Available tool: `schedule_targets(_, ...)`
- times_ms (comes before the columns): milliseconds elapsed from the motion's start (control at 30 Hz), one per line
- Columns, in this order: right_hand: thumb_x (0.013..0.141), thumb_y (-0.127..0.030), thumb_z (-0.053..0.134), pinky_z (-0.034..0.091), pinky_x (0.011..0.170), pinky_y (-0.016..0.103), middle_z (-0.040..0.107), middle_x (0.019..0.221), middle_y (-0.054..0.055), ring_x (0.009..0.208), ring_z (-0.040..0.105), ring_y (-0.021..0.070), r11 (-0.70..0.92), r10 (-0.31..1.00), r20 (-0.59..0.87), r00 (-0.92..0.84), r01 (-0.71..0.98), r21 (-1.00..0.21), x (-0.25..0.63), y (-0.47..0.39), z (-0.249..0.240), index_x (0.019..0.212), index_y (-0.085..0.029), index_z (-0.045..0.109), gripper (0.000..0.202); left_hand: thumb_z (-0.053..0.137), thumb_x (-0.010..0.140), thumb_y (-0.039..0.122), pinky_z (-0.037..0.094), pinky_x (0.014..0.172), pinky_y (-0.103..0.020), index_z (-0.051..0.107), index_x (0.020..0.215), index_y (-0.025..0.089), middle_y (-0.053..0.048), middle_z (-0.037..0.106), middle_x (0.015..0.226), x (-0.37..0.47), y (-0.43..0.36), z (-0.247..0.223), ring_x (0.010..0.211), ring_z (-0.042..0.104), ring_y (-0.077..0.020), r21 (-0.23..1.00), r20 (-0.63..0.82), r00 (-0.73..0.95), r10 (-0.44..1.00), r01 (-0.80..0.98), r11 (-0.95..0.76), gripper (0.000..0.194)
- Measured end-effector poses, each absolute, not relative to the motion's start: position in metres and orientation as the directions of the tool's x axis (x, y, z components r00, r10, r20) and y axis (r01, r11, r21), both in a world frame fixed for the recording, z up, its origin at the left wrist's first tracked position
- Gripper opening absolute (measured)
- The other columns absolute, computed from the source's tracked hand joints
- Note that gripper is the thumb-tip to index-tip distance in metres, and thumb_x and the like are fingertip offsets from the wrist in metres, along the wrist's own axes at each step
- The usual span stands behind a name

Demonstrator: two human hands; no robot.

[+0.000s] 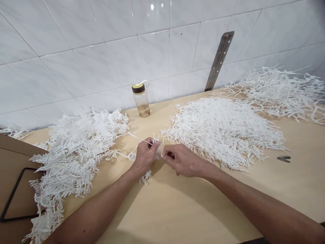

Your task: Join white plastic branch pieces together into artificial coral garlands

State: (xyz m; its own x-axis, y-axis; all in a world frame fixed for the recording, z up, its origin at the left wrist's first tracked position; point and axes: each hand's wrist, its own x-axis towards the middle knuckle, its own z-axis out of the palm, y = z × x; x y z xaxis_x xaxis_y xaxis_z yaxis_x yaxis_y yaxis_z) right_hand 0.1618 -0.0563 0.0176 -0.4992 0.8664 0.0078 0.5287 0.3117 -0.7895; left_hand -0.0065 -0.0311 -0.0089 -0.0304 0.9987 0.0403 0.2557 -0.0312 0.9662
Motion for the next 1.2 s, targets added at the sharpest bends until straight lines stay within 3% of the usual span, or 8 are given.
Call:
schedule_targets(167,0.088,-0.021,0.049,0.037,0.043,0.020,0.054,0.060,-0.004,0.045,0.052,0.0088,0.275,0.776,-0.052,-0.628,0.412,-0.869,0.165,-0.063,0.030,0.075,-0.020,0.053,0.014,0.071,0.075,0.049,0.026,0.049,-0.022,0.053,0.063,0.018,0.007,0.037,0.052,-0.009,-0.027,-0.010,0.050,0.030,-0.0076,0.985,0.026,-0.028,0.999,0.171,-0.021,0.039)
schedule_targets(400,0.087,-0.031,0.053,0.044,0.045,0.022,0.058,0.062,-0.003,0.048,0.057,0.0113,0.194,0.945,0.043,-0.323,0.449,-0.872,0.182,-0.038,0.029,0.079,-0.020,0.060,0.015,0.063,0.079,0.063,0.030,0.048,-0.023,0.065,0.069,0.015,0.003,0.048,0.052,-0.003,-0.034,-0.004,0.048,0.039,-0.0091,0.994,0.001,-0.044,0.999,0.113,0.004,0.050)
schedule_targets(567,0.087,-0.035,0.054,0.043,0.053,0.026,0.062,0.061,0.000,0.050,0.055,0.0132,0.176,0.972,0.233,-0.004,0.667,-0.724,0.200,-0.021,0.026,0.075,-0.020,0.062,0.021,0.060,0.081,0.064,0.024,0.047,-0.024,0.062,0.062,0.015,0.005,0.036,0.048,-0.003,-0.037,0.001,0.046,0.029,-0.0081,0.980,0.034,-0.050,0.998,0.200,-0.024,0.052)
schedule_targets(667,0.090,-0.043,0.052,0.042,0.057,0.029,0.061,0.057,0.000,0.053,0.056,0.0157,0.157,0.953,0.299,0.049,0.762,-0.628,0.206,-0.016,0.026,0.073,-0.020,0.061,0.030,0.058,0.082,0.064,0.025,0.048,-0.025,0.059,0.059,0.016,0.006,0.033,0.049,-0.003,-0.038,0.001,0.046,0.027,-0.0084,0.975,0.046,-0.036,0.998,0.218,-0.037,0.053)
schedule_targets(767,0.090,-0.041,0.053,0.044,0.059,0.028,0.065,0.066,0.002,0.057,0.059,0.0163,0.218,0.936,0.350,0.032,0.728,-0.650,0.201,-0.018,0.024,0.086,-0.019,0.063,0.025,0.056,0.084,0.063,0.029,0.051,-0.026,0.056,0.057,0.017,0.004,0.040,0.053,-0.003,-0.038,-0.003,0.050,0.033,-0.0096,0.971,0.084,-0.035,0.996,0.228,-0.074,0.054)
schedule_targets(967,0.088,-0.052,0.056,0.043,0.035,0.023,0.066,0.083,0.003,0.044,0.055,0.0101,0.133,0.969,0.026,-0.244,0.431,-0.893,0.168,-0.036,0.010,0.096,-0.020,0.062,0.034,0.057,0.087,0.055,0.030,0.053,-0.024,0.050,0.062,0.018,0.005,0.039,0.056,-0.003,-0.037,-0.010,0.054,0.036,-0.0103,0.953,0.178,-0.007,0.984,0.251,-0.170,0.045)
schedule_targets(1067,0.084,-0.052,0.062,0.044,0.032,0.022,0.065,0.086,0.003,0.045,0.056,0.0094,0.071,0.972,-0.013,-0.236,0.342,-0.937,0.159,-0.039,0.003,0.095,-0.020,0.060,0.034,0.061,0.085,0.052,0.028,0.052,-0.024,0.043,0.062,0.020,0.007,0.034,0.056,-0.003,-0.037,-0.011,0.054,0.032,-0.0095,0.950,0.194,-0.013,0.981,0.251,-0.185,0.044)
schedule_targets(1200,0.085,-0.046,0.063,0.044,0.034,0.022,0.060,0.070,-0.003,0.037,0.052,0.0075,0.036,0.971,-0.038,-0.236,0.300,-0.953,0.156,-0.038,0.002,0.086,-0.020,0.058,0.027,0.061,0.086,0.050,0.028,0.051,-0.023,0.041,0.064,0.020,0.007,0.033,0.057,-0.002,-0.038,-0.009,0.053,0.030,-0.0089,0.957,0.158,-0.018,0.987,0.248,-0.148,0.042)
